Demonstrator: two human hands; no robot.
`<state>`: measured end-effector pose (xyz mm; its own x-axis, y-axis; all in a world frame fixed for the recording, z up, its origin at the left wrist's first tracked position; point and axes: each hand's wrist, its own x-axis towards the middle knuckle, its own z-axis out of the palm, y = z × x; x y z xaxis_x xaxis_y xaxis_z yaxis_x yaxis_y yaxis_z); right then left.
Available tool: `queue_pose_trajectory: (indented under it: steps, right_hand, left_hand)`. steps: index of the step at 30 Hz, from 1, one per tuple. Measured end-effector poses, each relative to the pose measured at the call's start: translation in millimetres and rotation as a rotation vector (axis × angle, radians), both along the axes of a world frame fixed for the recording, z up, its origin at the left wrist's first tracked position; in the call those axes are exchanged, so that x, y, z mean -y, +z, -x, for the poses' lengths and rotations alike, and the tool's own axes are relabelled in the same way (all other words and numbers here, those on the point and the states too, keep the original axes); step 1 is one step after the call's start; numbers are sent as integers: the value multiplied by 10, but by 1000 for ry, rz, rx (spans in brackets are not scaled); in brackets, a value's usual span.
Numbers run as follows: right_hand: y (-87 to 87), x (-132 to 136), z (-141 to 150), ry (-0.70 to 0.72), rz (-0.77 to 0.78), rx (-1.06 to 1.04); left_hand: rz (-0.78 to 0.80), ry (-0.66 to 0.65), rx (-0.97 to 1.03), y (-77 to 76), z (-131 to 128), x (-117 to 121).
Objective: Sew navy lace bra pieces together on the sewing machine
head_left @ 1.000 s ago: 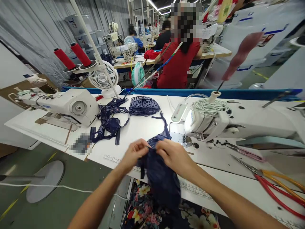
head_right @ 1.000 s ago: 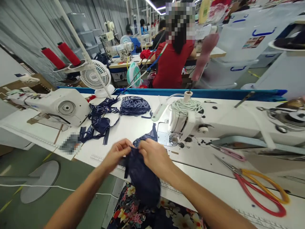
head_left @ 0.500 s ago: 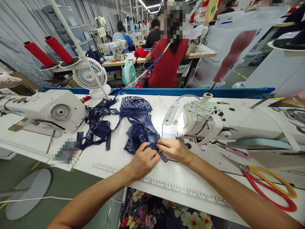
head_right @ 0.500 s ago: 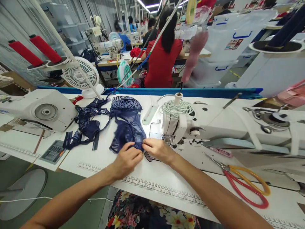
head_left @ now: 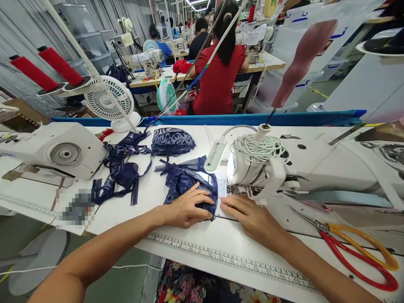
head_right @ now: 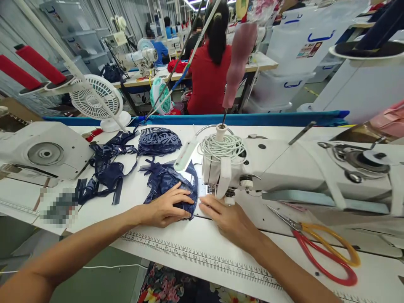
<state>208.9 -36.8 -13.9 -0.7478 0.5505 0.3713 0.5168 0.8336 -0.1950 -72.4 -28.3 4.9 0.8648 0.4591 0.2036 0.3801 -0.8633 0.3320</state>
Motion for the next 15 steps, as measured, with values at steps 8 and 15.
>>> queue_pose_trajectory:
  steps: [8, 15]
  right_hand:
    - [-156, 19, -318, -246, -57, -103]
    - [-67, -10, -246, -291, 110, -155]
  left_hand:
    - [-52, 115, 86, -141, -279, -187]
    - [-78, 129, 29, -146, -431, -349]
